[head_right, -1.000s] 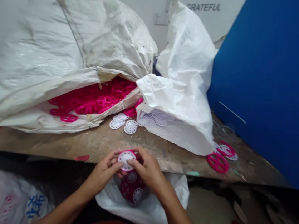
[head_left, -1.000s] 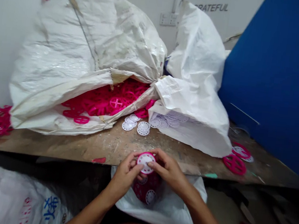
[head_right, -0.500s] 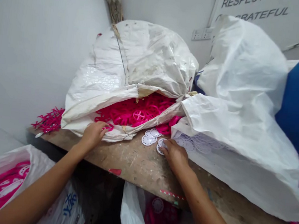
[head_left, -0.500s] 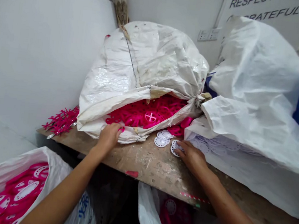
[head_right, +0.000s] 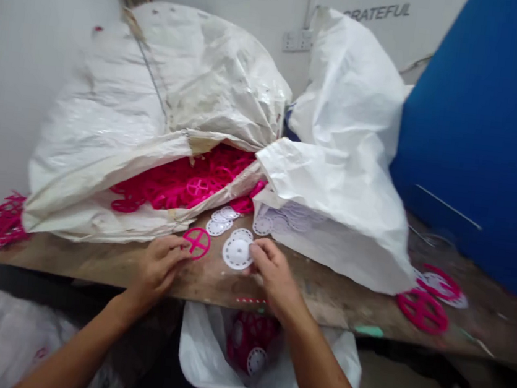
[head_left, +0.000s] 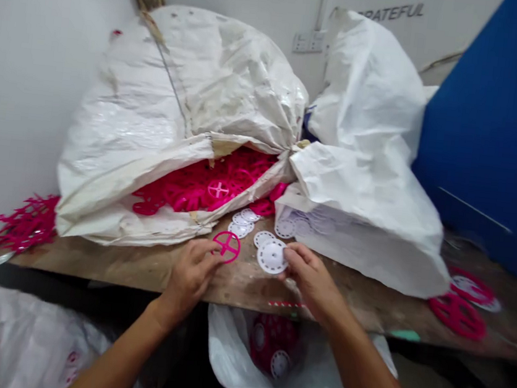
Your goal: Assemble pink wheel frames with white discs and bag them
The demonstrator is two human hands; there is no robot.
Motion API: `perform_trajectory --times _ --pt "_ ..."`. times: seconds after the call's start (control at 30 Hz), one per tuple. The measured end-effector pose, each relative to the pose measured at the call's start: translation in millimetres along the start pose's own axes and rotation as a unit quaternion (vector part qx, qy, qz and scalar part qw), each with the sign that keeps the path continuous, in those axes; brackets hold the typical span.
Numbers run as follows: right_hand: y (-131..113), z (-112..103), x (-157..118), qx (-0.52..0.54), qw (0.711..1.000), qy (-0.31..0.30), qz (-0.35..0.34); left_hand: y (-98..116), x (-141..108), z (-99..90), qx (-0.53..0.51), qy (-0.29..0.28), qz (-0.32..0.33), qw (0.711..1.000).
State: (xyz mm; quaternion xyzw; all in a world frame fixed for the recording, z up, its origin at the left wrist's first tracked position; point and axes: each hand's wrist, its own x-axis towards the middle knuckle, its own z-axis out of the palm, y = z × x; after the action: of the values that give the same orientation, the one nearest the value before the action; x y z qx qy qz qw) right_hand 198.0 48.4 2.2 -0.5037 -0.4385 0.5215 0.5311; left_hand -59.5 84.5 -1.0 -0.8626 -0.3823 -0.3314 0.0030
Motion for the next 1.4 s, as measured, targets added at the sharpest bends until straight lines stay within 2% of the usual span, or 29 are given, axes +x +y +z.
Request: perform_trajectory --times 0.07,0.13,0.17,0.23,0.27,0.3,0.37,0.4,0.43,0.47,0.53,0.6,0.7,0.77,0.8,0.87,0.93,1.0,1.07,1.13,1.2,1.3,1.33,1.4 --pt "1 1 -11 0.064 0.997 -0.027 0.037 32 -5 16.8 -0.078 -0.01 0.04 0.996" --pt "5 -5 -19 0.088 0.994 -0.03 0.062 57 -8 29.5 -0.146 -0.016 0.046 0.988" --pt "7 -8 -23 0.093 0.993 -0.028 0.071 68 -8 34.0 -0.184 -0.017 0.032 0.982" --pt "10 -16 -30 0.1 0.992 -0.023 0.075 85 -5 39.8 -0.293 -0.017 -0.062 0.954" --pt "12 -19 -32 0.101 0.992 -0.021 0.07 93 -3 41.4 -0.367 -0.025 -0.135 0.92" --pt "13 -21 -35 0.096 0.993 -0.017 0.06 100 0 42.6 -0.446 -0.043 -0.213 0.868" --pt "15 -23 -40 0.06 0.998 0.005 0.023 112 6 44.6 -0.574 -0.083 -0.338 0.741" --pt "16 -23 -42 0.034 0.999 0.017 0.001 117 8 45.7 -0.612 -0.098 -0.372 0.691" --pt "17 -22 -45 0.006 0.999 0.029 -0.02 121 11 47.1 -0.632 -0.104 -0.39 0.662" --pt "18 -22 -47 -0.02 0.998 0.041 -0.039 125 12 48.6 -0.639 -0.099 -0.399 0.65" --pt "20 -21 -51 -0.048 0.995 0.058 -0.064 129 13 51.9 -0.633 -0.076 -0.405 0.656" --pt "20 -21 -53 -0.021 0.997 0.061 -0.05 130 12 55.2 -0.623 -0.059 -0.401 0.669" --pt "17 -24 -53 0.107 0.993 0.053 0.002 128 10 58.5 -0.611 -0.028 -0.395 0.685" --pt "12 -27 -52 0.199 0.979 0.039 0.037 125 10 58.5 -0.607 -0.014 -0.407 0.683" --pt "10 -29 -51 0.237 0.97 0.026 0.052 124 10 57.8 -0.612 -0.018 -0.413 0.674" --pt "7 -30 -51 0.285 0.955 -0.004 0.083 123 11 55.1 -0.643 -0.06 -0.42 0.637" --pt "9 -30 -50 0.287 0.953 -0.009 0.091 124 12 52.0 -0.674 -0.103 -0.421 0.599" --pt "14 -30 -50 0.235 0.969 0.024 0.067 125 13 50.4 -0.676 -0.102 -0.429 0.59" --pt "20 -28 -51 0.142 0.987 0.075 0.02 127 13 50.9 -0.657 -0.069 -0.43 0.615" --pt "23 -26 -52 0.033 0.992 0.118 -0.041 128 13 53.3 -0.64 -0.055 -0.418 0.643" --pt "24 -23 -55 -0.084 0.98 0.141 -0.111 129 11 56.2 -0.632 -0.056 -0.404 0.659" --pt "24 -20 -57 -0.22 0.943 0.145 -0.205 129 8 59.1 -0.615 -0.047 -0.397 0.68" --pt "24 -19 -58 -0.239 0.935 0.141 -0.22 128 7 59.2 -0.607 -0.045 -0.395 0.688" --pt "24 -20 -58 -0.236 0.94 0.124 -0.211 125 3 58.6 -0.592 -0.058 -0.387 0.705"
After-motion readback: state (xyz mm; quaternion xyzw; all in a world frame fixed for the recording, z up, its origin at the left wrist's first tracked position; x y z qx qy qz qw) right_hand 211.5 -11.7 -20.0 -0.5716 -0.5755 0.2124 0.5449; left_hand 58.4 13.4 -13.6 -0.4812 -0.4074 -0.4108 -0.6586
